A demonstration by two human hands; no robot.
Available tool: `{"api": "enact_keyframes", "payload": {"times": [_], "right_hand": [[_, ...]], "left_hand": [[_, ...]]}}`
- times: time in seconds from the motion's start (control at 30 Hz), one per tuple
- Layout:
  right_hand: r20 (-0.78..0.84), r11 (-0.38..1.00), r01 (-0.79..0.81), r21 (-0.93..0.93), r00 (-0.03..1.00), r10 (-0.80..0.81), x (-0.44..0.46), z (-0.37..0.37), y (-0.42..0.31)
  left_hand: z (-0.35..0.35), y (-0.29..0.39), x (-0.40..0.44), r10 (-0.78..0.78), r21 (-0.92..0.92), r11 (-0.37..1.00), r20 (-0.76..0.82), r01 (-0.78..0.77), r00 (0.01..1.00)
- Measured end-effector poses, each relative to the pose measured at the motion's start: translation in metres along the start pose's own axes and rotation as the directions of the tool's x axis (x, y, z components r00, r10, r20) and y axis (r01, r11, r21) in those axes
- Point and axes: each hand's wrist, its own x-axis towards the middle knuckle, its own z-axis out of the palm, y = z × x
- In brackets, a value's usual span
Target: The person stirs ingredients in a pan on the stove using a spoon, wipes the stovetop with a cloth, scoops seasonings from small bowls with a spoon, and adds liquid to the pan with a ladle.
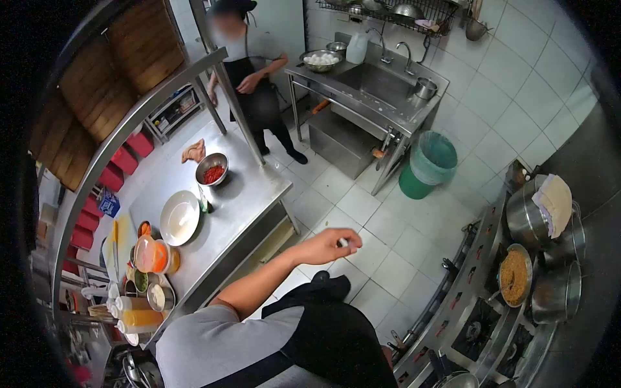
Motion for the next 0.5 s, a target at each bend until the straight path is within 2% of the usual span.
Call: {"api": "enact_keyframes", "payload": {"times": [0.03,0.1,0.13,0.17,0.2,0.23,0.27,0.3,0.33,0.37,0.4,0.43,0.5], "right_hand": [[0.007,0.999,0.036,-0.029,0.999,-0.036,-0.002,-0.001,0.004],[0.009,0.983,0.14,-0.12,0.99,-0.14,-0.007,-0.001,0.017],[0.017,0.938,0.262,-0.228,0.964,-0.265,-0.01,0.001,0.027],[0.028,0.852,0.381,-0.359,0.917,-0.398,-0.011,0.004,0.036],[0.03,0.758,0.459,-0.464,0.863,-0.504,-0.009,0.003,0.039],[0.024,0.728,0.47,-0.499,0.848,-0.53,-0.009,0.003,0.037],[0.005,0.738,0.461,-0.494,0.85,-0.527,-0.01,0.006,0.039],[-0.003,0.814,0.286,-0.506,0.943,-0.333,0.006,0.017,0.045],[-0.042,0.976,0.197,-0.09,0.979,-0.201,0.002,0.013,0.037],[-0.079,0.933,0.089,0.35,0.995,-0.065,-0.002,0.008,0.028],[-0.032,0.695,-0.102,0.712,0.984,0.177,-0.014,-0.002,0.002],[0.004,0.627,-0.182,0.757,0.962,0.275,-0.024,-0.011,-0.019],[0.004,0.569,-0.225,0.791,0.932,0.362,-0.04,-0.02,-0.047]], "left_hand": [[-0.004,0.037,-0.002,0.1,-0.108,0.989,-0.056,-0.105,0.993],[-0.015,0.117,-0.02,0.349,-0.031,0.934,-0.138,-0.357,0.927],[-0.021,0.155,-0.03,0.521,0.113,0.853,-0.139,-0.509,0.842],[-0.02,0.183,-0.044,0.607,0.182,0.793,-0.151,-0.582,0.78],[-0.026,0.202,-0.051,0.766,0.273,0.623,-0.022,-0.733,0.643],[-0.025,0.227,-0.055,0.843,0.34,0.479,0.078,-0.809,0.532],[-0.016,0.254,-0.064,0.8,0.412,0.519,0.075,-0.749,0.595],[-0.006,0.281,-0.074,0.753,0.482,0.549,0.071,-0.683,0.655],[-0.001,0.297,-0.077,0.708,0.559,0.538,0.105,-0.63,0.698],[0.004,0.304,-0.078,0.67,0.619,0.513,0.145,-0.595,0.728],[0.008,0.309,-0.08,0.634,0.667,0.484,0.179,-0.567,0.752],[0.012,0.312,-0.079,0.602,0.707,0.454,0.206,-0.543,0.771],[0.021,0.317,-0.075,0.54,0.755,0.417,0.242,-0.505,0.806]]}}
